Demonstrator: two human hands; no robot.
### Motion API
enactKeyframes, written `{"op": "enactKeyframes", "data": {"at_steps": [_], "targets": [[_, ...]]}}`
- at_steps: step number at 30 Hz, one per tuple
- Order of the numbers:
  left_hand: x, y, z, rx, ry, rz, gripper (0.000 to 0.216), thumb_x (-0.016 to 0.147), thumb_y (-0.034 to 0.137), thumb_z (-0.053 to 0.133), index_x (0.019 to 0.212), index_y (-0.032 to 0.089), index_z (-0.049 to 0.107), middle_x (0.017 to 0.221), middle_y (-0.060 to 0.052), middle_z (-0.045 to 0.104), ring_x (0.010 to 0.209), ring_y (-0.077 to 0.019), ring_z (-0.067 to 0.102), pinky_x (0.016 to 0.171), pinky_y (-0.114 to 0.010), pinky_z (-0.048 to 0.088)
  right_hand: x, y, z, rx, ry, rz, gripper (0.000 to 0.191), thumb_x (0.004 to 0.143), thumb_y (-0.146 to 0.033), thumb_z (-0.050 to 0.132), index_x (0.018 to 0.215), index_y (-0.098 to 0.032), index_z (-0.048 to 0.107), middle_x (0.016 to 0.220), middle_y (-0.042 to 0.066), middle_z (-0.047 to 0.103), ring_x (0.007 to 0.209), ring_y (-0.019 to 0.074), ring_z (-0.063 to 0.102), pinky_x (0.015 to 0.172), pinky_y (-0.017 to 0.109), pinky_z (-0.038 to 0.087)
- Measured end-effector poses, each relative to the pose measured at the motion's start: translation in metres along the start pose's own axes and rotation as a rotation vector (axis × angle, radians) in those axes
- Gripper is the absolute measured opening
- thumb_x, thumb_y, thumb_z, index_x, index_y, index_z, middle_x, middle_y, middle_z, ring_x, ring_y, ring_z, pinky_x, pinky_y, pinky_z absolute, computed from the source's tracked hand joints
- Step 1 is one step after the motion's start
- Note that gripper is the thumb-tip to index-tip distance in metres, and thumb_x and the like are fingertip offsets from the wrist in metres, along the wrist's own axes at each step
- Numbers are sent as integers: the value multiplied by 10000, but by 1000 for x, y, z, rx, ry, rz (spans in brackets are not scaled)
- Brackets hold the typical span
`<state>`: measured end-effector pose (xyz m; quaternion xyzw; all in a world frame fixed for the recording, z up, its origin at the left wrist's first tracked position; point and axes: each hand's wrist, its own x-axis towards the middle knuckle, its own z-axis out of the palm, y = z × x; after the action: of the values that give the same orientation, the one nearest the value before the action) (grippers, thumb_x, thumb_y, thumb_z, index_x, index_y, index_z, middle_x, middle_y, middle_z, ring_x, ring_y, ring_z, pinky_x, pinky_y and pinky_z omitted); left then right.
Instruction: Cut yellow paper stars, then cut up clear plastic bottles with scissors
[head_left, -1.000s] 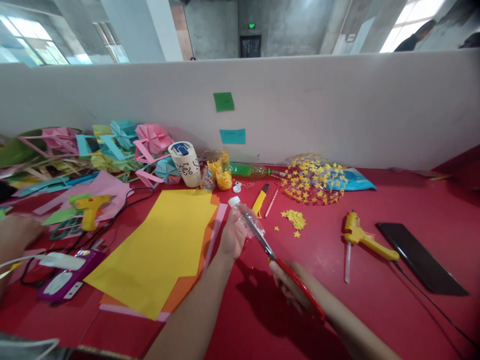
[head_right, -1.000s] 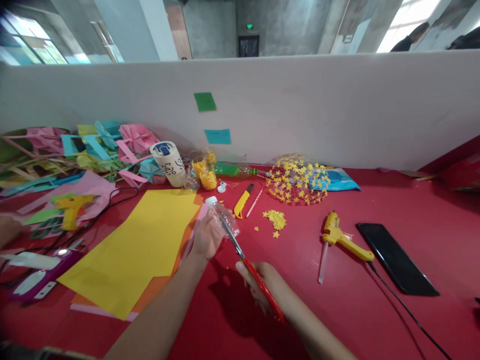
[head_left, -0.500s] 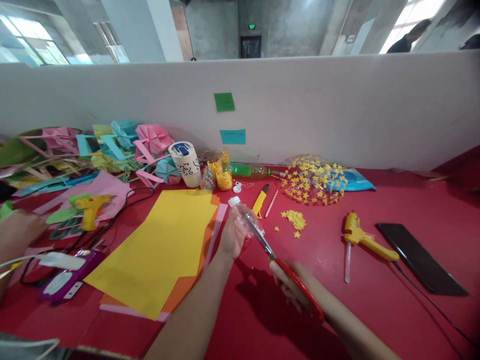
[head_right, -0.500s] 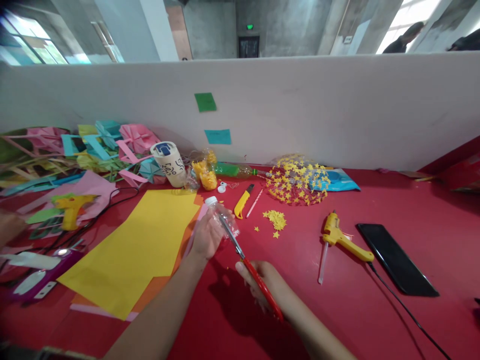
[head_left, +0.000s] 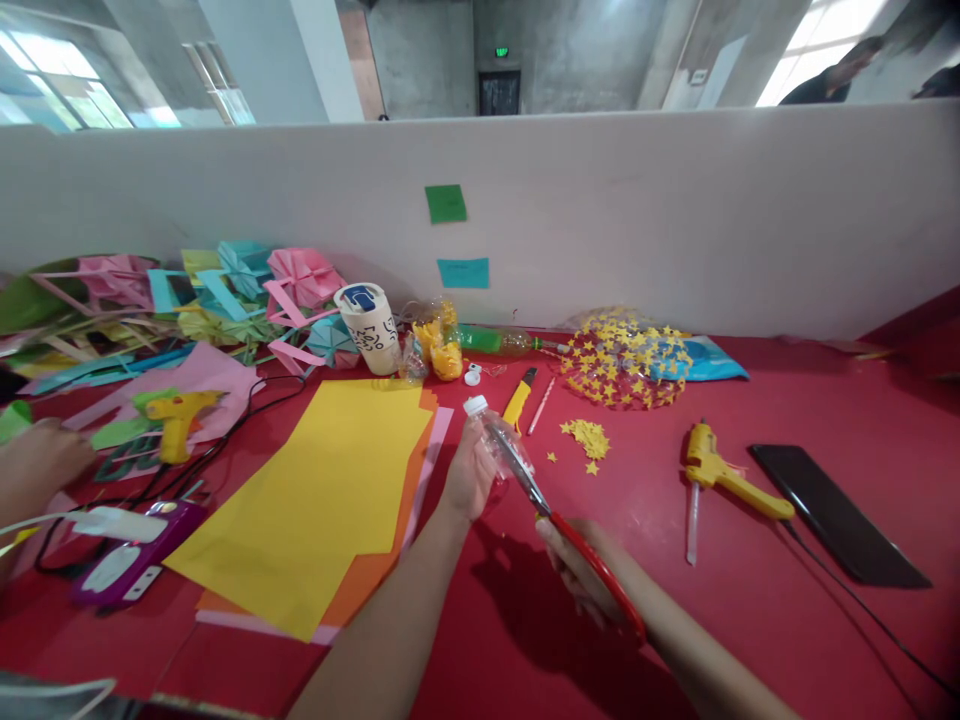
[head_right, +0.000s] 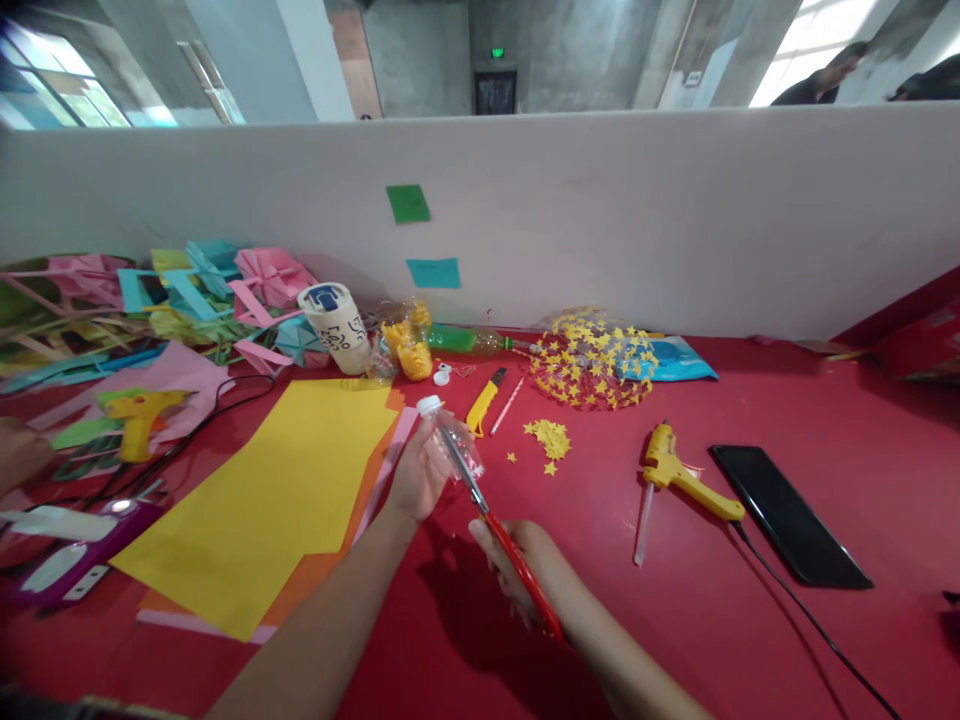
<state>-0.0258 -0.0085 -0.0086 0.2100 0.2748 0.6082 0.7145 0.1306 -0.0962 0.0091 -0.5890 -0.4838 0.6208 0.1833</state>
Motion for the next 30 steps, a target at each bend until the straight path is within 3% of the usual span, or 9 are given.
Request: {"op": "enactKeyframes", "data": {"at_steps": [12, 19, 30], "targets": [[-2, -4, 3, 73, 16, 50, 269, 795, 408, 686, 932, 187, 614, 886, -39, 694, 930, -204, 667, 839, -317, 492, 5, 5, 0, 100, -36, -36, 627, 732, -846, 441, 678, -221, 434, 374, -130, 346, 250, 46, 317, 299, 172, 298], [-2, -7, 5, 75, 50, 99, 255, 776, 366, 704, 946, 201, 612, 912, -20, 676, 944, -190, 649, 871, -313, 475, 1, -2, 0, 73, -36, -68, 606, 760, -822, 423, 655, -225, 414, 329, -128, 339, 239, 54, 333, 342, 189, 368], [-1, -6, 2, 132, -26, 85, 246, 835, 402, 638, 971, 200, 603, 939, -44, 683, 944, -204, 649, 827, -312, 479, -2, -4, -2, 42, -12, -11, 608, 719, -830, 470, 624, -234, 396, 343, -123, 325, 241, 58, 343, 295, 180, 323]]}}
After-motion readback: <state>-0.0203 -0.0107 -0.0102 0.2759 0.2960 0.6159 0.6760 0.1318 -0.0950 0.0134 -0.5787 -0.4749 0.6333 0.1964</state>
